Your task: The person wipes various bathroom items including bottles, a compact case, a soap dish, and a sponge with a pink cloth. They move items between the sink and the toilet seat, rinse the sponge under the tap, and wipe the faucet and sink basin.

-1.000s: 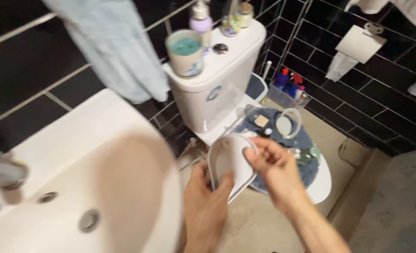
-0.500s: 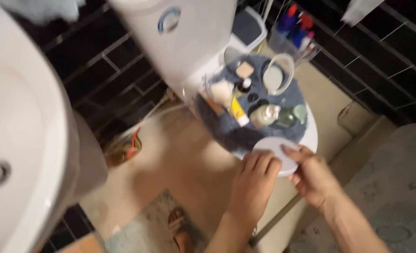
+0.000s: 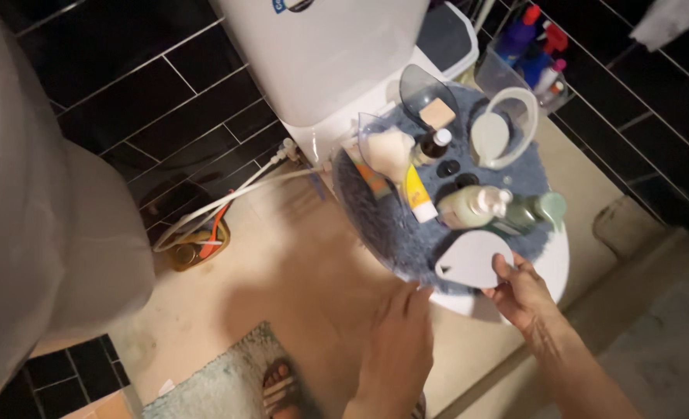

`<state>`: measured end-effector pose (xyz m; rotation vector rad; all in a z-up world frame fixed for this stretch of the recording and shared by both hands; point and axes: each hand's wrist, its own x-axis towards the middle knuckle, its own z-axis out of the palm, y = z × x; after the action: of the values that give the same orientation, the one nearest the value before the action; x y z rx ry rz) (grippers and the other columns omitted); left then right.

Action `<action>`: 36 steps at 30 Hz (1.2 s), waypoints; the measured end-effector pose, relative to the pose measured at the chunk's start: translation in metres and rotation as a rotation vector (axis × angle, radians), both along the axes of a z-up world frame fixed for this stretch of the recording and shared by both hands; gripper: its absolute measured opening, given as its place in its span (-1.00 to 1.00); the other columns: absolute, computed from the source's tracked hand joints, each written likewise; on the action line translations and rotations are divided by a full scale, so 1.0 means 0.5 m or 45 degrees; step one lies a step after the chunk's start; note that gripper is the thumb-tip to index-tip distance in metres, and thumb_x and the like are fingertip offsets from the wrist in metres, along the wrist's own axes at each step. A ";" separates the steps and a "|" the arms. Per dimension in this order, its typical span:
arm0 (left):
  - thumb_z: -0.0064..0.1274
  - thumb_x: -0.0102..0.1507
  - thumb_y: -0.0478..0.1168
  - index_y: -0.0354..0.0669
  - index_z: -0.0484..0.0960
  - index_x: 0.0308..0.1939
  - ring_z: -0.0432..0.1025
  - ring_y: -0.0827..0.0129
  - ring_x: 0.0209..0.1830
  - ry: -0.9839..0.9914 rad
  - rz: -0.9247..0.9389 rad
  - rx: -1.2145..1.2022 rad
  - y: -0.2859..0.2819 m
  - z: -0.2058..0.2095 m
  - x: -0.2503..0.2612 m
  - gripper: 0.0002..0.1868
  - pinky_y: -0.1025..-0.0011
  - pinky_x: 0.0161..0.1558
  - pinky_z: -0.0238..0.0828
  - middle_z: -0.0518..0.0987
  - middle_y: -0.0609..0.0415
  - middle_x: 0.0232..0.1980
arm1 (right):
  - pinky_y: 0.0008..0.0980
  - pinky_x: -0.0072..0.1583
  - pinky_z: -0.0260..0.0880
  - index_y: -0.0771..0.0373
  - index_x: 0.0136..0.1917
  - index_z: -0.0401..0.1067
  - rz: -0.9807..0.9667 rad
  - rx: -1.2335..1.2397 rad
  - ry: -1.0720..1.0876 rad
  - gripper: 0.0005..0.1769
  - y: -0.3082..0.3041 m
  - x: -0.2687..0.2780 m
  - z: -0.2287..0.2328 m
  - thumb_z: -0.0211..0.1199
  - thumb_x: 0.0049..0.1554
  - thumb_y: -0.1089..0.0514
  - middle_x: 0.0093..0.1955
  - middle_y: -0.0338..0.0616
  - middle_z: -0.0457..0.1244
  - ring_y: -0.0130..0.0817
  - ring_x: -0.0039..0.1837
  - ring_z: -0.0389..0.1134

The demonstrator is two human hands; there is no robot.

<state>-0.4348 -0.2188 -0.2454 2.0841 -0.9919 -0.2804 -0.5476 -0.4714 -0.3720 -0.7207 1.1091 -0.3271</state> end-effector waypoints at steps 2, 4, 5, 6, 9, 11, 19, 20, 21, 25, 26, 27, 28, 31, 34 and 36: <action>0.02 0.27 -0.34 -0.19 0.51 0.20 0.38 -0.01 0.25 0.121 0.054 0.001 0.011 -0.026 0.001 -0.61 0.14 0.21 0.32 0.52 -0.08 0.23 | -0.25 -0.06 0.47 0.09 0.18 0.38 -0.127 0.000 0.140 -0.64 -0.021 -0.003 -0.053 0.28 0.10 0.21 0.01 -0.23 0.38 -0.34 0.02 0.42; 0.03 0.26 -0.32 -0.17 0.50 0.19 0.38 -0.02 0.23 0.168 0.077 -0.007 0.021 -0.044 0.005 -0.61 0.13 0.18 0.35 0.52 -0.09 0.20 | -0.22 -0.04 0.45 0.15 0.18 0.36 -0.144 -0.142 0.291 -0.60 -0.030 -0.015 -0.111 0.34 0.07 0.24 0.00 -0.21 0.37 -0.32 0.01 0.40; 0.03 0.26 -0.32 -0.15 0.50 0.19 0.39 -0.03 0.22 0.193 0.090 -0.014 0.023 -0.048 0.004 -0.61 0.12 0.17 0.37 0.52 -0.09 0.19 | -0.23 -0.03 0.43 0.25 0.21 0.37 -0.095 -0.294 0.368 -0.57 -0.038 -0.026 -0.135 0.39 0.08 0.24 0.00 -0.17 0.36 -0.30 0.00 0.38; 0.03 0.27 -0.30 -0.13 0.50 0.20 0.40 -0.03 0.20 0.249 0.105 0.011 0.024 -0.050 0.004 -0.61 0.11 0.14 0.38 0.52 -0.08 0.19 | -0.24 -0.01 0.41 0.35 0.23 0.39 -0.044 -0.446 0.444 -0.54 -0.045 -0.037 -0.157 0.44 0.10 0.23 0.00 -0.13 0.35 -0.27 -0.01 0.37; 0.04 0.28 -0.28 -0.06 0.50 0.21 0.42 -0.04 0.14 0.353 0.142 0.038 0.023 -0.038 0.009 -0.60 0.10 0.05 0.43 0.52 -0.08 0.18 | -0.29 0.03 0.34 0.36 0.23 0.42 0.055 -0.794 0.623 -0.48 -0.062 -0.061 -0.205 0.53 0.06 0.22 -0.01 -0.12 0.33 -0.33 -0.02 0.31; 0.05 0.27 -0.27 -0.05 0.49 0.23 0.45 -0.07 0.11 0.333 0.156 -0.003 0.023 -0.018 0.012 -0.58 0.09 0.02 0.46 0.52 -0.10 0.13 | -0.32 0.06 0.35 0.37 0.22 0.38 0.042 -0.867 0.748 -0.50 -0.054 -0.072 -0.209 0.51 0.10 0.20 0.00 -0.17 0.36 -0.37 0.00 0.33; 0.09 0.25 -0.31 -0.14 0.64 0.07 0.56 -0.07 -0.07 0.292 0.437 -0.222 0.121 0.086 0.009 -0.71 0.14 -0.10 0.52 0.66 -0.13 -0.02 | -0.15 0.13 0.43 0.34 0.24 0.45 0.128 -0.307 0.423 -0.62 0.135 -0.047 0.066 0.25 0.13 0.30 0.09 -0.12 0.33 -0.22 0.14 0.36; 0.09 0.25 -0.32 -0.16 0.64 0.05 0.58 -0.05 -0.08 0.258 0.464 -0.249 0.147 0.094 0.005 -0.71 0.18 -0.11 0.54 0.66 -0.13 -0.05 | -0.14 0.15 0.43 0.35 0.24 0.46 0.180 -0.292 0.353 -0.63 0.162 -0.029 0.126 0.24 0.14 0.29 0.09 -0.10 0.34 -0.19 0.15 0.38; 0.09 0.24 -0.33 -0.14 0.65 0.06 0.62 0.04 -0.11 0.277 0.524 -0.272 0.177 0.100 0.000 -0.71 0.23 -0.13 0.57 0.68 -0.09 -0.08 | -0.14 0.14 0.43 0.35 0.23 0.47 0.243 -0.298 0.309 -0.65 0.187 -0.003 0.186 0.24 0.16 0.26 0.11 -0.11 0.36 -0.19 0.16 0.39; 0.15 0.18 -0.34 -0.10 0.71 0.03 0.70 0.28 -0.27 0.227 0.802 -0.400 0.307 0.136 -0.004 -0.67 0.37 -0.20 0.66 0.73 0.03 -0.24 | -0.14 0.15 0.43 0.34 0.22 0.47 0.491 -0.424 0.163 -0.65 0.289 0.109 0.433 0.20 0.21 0.15 0.17 -0.10 0.40 -0.20 0.17 0.41; 0.18 0.15 -0.34 -0.10 0.73 0.01 0.70 0.31 -0.33 0.178 0.880 -0.440 0.337 0.155 0.012 -0.66 0.39 -0.21 0.67 0.74 0.05 -0.30 | -0.14 0.15 0.44 0.33 0.23 0.47 0.551 -0.481 0.126 -0.64 0.321 0.139 0.491 0.19 0.21 0.13 0.17 -0.08 0.40 -0.21 0.16 0.41; 0.14 0.17 -0.36 -0.11 0.72 0.03 0.69 0.31 -0.25 0.201 0.942 -0.469 0.369 0.184 0.017 -0.66 0.38 -0.15 0.67 0.75 0.03 -0.24 | -0.16 0.14 0.42 0.33 0.23 0.48 0.582 -0.552 0.045 -0.64 0.355 0.167 0.547 0.20 0.20 0.14 0.18 -0.09 0.40 -0.23 0.16 0.41; 0.09 0.20 -0.38 -0.13 0.72 0.05 0.68 0.31 -0.18 0.224 1.003 -0.499 0.401 0.223 0.022 -0.66 0.38 -0.09 0.66 0.77 0.02 -0.18 | -0.19 0.13 0.40 0.33 0.24 0.48 0.612 -0.621 -0.039 -0.63 0.385 0.199 0.603 0.21 0.20 0.15 0.19 -0.09 0.40 -0.24 0.16 0.41; 0.00 0.20 -0.43 -0.22 0.56 0.20 0.60 0.17 0.23 0.379 1.018 -0.754 0.496 0.386 0.062 -0.55 0.29 0.15 0.57 0.64 -0.12 0.18 | -0.25 0.15 0.38 0.31 0.27 0.45 0.689 -0.778 -0.225 -0.62 0.490 0.283 0.767 0.20 0.21 0.16 0.20 -0.11 0.39 -0.29 0.19 0.40; 0.11 0.21 -0.36 -0.19 0.40 0.37 0.15 -0.17 0.48 -0.320 1.137 -0.230 0.606 0.573 0.136 -0.39 0.01 0.34 0.17 0.33 -0.21 0.46 | -0.31 0.24 0.33 0.31 0.36 0.36 0.794 -1.113 -0.448 -0.53 0.616 0.382 0.898 0.23 0.21 0.16 0.29 -0.09 0.33 -0.33 0.28 0.34; 0.09 0.24 -0.35 -0.18 0.30 0.43 -0.01 -0.27 0.55 -0.440 1.180 -0.178 0.687 0.683 0.174 -0.34 -0.12 0.39 0.02 0.17 -0.27 0.57 | -0.30 0.29 0.31 0.30 0.45 0.27 0.848 -1.406 -0.516 -0.41 0.698 0.432 0.970 0.26 0.19 0.15 0.37 -0.06 0.26 -0.32 0.34 0.28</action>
<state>-0.3478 0.1249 0.0959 2.2588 -0.1306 0.6152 -0.3317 -0.1223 0.1130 -1.8395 0.1738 -0.4751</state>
